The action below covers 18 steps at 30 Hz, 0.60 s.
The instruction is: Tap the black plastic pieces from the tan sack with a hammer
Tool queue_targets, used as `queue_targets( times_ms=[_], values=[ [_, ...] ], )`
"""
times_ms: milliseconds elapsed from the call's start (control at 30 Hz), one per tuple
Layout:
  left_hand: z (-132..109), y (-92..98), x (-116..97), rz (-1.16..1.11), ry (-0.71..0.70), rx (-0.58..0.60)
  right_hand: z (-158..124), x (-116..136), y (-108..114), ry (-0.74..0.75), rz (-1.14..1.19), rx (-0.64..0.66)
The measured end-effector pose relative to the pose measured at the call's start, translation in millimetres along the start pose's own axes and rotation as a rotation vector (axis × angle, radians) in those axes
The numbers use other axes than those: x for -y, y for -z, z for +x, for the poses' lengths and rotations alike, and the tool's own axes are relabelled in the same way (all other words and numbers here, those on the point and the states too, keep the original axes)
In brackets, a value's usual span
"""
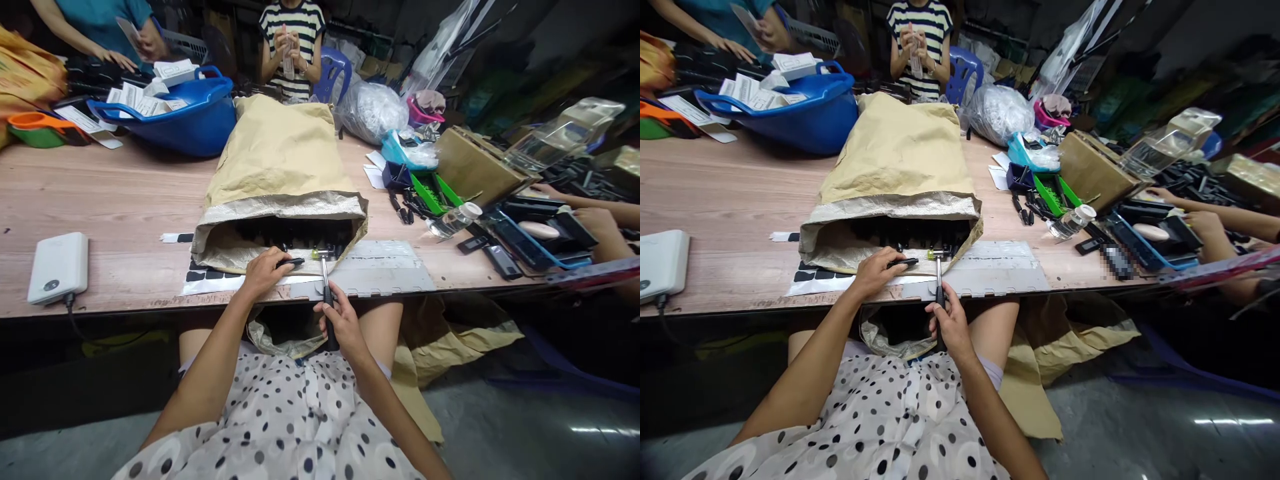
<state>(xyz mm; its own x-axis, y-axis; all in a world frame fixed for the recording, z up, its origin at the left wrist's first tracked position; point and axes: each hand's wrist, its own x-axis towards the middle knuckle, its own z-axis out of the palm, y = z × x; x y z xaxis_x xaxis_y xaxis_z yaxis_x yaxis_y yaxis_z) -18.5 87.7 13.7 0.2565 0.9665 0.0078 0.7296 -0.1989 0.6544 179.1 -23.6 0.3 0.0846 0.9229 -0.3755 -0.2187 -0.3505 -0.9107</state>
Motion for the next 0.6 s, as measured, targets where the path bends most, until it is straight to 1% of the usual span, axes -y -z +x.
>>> queue_targets(
  times_ms=[100,133,167,200,233,300,367,433,533,600],
  values=[
    [-20,-1.3,0,-0.131,-0.137,-0.079,1,-2,0,-0.016,0.026,0.034],
    [-31,-1.7,-1,-0.184,-0.184,-0.079,1,-3,1,-0.017,0.030,0.047],
    [-42,-2.4,-3,-0.233,-0.224,-0.052,1,-5,2,-0.014,0.031,0.060],
    [-55,-3.8,-6,-0.275,-0.253,0.001,1,-6,3,-0.010,0.030,0.074],
    [-66,-6.0,-8,-0.300,-0.274,0.086,2,-7,4,-0.003,0.027,0.086],
    [-85,-14.0,-12,-0.277,-0.259,0.252,2,-9,5,0.013,0.023,0.104],
    [-95,-26.4,-11,-0.167,-0.162,0.380,3,-10,6,0.032,0.020,0.110],
    [-95,-41.2,-8,-0.013,0.008,0.466,3,-12,6,0.055,0.014,0.113],
    [-89,-61.7,-2,0.183,0.255,0.533,5,-16,8,0.094,-0.009,0.121],
    [-86,-72.0,1,0.260,0.317,0.540,6,-19,9,0.115,-0.025,0.126]
  ],
)
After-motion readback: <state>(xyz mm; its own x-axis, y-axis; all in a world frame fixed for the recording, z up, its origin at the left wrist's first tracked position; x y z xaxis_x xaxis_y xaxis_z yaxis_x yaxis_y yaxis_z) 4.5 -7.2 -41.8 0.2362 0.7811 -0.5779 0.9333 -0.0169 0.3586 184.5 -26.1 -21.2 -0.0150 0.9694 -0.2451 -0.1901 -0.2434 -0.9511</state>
